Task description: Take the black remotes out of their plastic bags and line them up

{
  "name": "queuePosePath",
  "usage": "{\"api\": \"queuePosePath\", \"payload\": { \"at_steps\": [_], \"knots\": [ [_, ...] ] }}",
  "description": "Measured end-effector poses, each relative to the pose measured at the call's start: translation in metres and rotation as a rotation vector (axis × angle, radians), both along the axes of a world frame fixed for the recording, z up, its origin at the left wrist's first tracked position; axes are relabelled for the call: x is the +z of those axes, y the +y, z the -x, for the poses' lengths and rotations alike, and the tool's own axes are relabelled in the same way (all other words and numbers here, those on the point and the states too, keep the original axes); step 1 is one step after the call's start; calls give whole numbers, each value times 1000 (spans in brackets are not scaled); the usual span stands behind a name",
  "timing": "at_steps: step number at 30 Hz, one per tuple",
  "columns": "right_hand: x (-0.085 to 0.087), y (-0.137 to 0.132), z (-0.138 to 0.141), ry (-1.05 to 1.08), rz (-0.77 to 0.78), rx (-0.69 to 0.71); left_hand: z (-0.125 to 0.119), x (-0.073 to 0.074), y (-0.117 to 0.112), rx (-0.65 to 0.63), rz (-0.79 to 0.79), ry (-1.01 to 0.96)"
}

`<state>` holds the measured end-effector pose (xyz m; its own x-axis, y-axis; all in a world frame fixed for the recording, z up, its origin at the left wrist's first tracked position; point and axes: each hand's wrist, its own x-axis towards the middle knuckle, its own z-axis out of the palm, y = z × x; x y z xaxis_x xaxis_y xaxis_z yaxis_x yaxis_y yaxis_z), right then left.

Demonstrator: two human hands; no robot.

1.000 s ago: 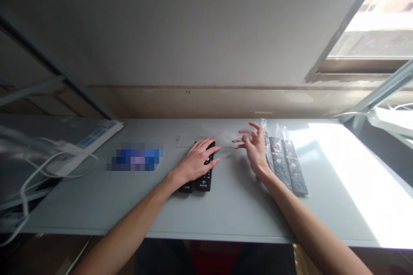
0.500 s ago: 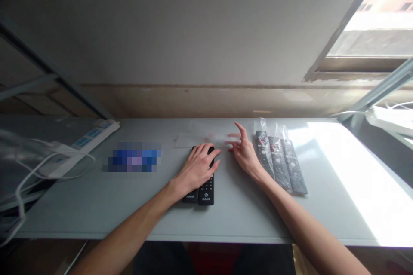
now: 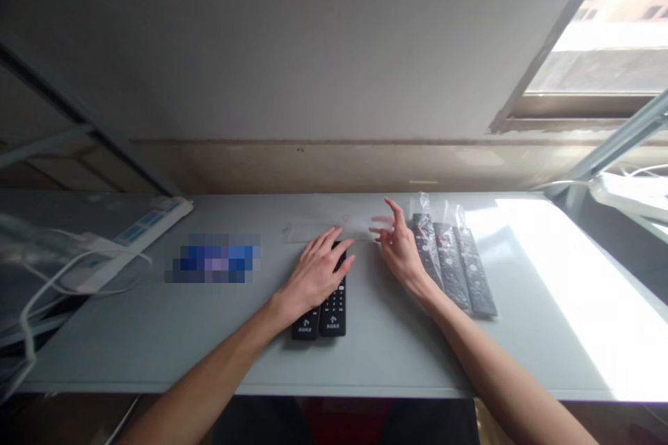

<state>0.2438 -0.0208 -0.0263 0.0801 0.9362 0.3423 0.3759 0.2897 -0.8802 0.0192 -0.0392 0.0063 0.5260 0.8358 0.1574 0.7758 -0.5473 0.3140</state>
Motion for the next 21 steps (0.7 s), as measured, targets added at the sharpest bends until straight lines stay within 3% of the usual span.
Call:
{"api": "queuePosePath", "payload": {
  "at_steps": [6,14,17,21],
  "knots": [
    [11,-2,5,215,-92,15,6,-8,15,22,12,-55],
    [35,-9,8,325,-56,104,17,-2,34,258,-342,-372],
    [32,-8,7,317,15,149,26,3,40,277,-389,-284],
    [22,0,8,357,89,259,36,1,48,226,-336,-121]
  ]
}}
